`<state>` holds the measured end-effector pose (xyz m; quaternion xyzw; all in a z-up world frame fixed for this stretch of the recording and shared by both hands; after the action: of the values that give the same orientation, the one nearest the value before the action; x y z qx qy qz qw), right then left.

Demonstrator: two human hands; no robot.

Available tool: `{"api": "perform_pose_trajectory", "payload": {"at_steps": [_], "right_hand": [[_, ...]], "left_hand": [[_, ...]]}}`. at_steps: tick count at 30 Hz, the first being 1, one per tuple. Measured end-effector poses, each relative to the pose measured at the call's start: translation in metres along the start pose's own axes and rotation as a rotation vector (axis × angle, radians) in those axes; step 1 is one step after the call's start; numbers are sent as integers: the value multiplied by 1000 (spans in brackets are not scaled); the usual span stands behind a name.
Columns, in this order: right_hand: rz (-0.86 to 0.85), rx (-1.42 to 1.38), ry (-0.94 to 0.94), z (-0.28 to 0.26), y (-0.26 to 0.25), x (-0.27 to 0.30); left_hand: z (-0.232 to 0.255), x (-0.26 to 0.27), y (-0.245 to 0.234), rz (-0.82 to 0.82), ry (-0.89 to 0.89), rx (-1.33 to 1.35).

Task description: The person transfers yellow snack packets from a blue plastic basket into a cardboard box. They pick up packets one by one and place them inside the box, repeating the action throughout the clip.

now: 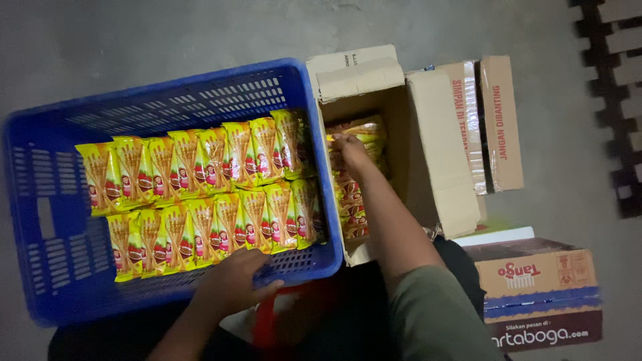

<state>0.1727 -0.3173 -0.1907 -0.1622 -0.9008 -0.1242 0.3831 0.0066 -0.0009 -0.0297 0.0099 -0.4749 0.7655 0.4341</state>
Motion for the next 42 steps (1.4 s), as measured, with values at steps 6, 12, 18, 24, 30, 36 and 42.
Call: {"api": "perform_pose_trajectory", "payload": {"at_steps": [6, 12, 18, 24, 30, 36, 42], "right_hand": [[-47, -8, 66, -3, -1, 7], [258, -332, 12, -12, -22, 6], [1, -415, 105, -15, -17, 3], [210, -207, -95, -29, -14, 22], [77, 86, -155, -11, -7, 63], [28, 303, -540, 34, -23, 130], [214, 632, -509, 46, -45, 143]], "left_hand": [[-2, 1, 2, 5, -44, 30], [2, 0, -1, 50, 55, 29], [-2, -1, 0, 23, 21, 53], [8, -8, -12, -43, -23, -11], [28, -6, -37, -48, -32, 51], [29, -2, -31, 5, -102, 62], [36, 6, -33, 86, -45, 49]]}}
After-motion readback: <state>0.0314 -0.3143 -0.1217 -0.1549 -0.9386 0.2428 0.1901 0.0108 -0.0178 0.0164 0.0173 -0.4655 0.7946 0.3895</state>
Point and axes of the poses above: each hand's wrist, its own x-axis away from the middle knuckle, its own y-axis out of the palm, z = x × y, the point moved 2 cm from there along -x, towards the middle knuckle, and after that the axes turned 2 degrees about y, right-handed, at the moved point
